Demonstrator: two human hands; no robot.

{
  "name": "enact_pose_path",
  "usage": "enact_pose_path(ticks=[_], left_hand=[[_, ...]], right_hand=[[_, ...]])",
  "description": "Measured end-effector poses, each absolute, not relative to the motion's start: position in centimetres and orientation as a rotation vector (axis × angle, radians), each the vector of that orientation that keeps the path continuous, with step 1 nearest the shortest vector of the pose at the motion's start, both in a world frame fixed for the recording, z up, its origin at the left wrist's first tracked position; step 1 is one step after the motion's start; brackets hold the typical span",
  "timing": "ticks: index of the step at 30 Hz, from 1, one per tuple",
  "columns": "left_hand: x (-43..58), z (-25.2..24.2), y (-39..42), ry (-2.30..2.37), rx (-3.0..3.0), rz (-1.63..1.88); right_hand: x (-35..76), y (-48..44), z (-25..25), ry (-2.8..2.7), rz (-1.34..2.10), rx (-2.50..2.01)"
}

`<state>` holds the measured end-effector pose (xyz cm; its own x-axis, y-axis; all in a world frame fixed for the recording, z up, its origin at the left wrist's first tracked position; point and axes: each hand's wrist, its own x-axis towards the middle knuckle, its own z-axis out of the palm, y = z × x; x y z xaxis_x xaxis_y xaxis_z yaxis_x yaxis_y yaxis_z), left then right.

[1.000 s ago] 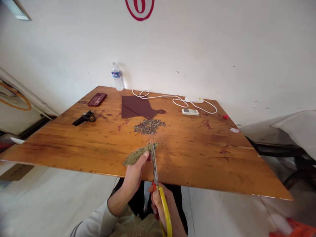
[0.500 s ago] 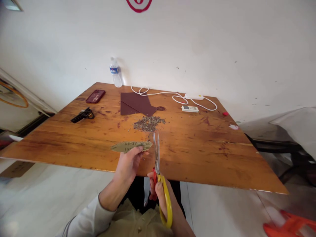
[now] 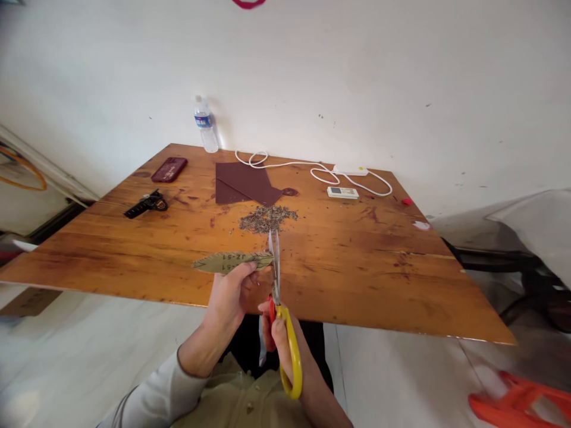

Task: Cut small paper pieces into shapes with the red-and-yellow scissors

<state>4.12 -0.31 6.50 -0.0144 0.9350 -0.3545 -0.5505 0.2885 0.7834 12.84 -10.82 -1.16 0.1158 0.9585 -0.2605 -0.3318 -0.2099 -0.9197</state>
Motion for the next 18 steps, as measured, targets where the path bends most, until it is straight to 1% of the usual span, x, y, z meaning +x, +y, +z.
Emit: enact_pose_path(ticks=[7, 18], left_hand=[[4.10, 6.64, -0.34, 1.014, 0.524, 1.242], [4.11, 6.98, -0.10, 1.007, 0.544, 1.219]], right_hand=[[12.69, -10.92, -0.98, -0.747, 1.343, -1.228], [12.86, -10.55, -1.56, -0.712, 1.407, -1.164]])
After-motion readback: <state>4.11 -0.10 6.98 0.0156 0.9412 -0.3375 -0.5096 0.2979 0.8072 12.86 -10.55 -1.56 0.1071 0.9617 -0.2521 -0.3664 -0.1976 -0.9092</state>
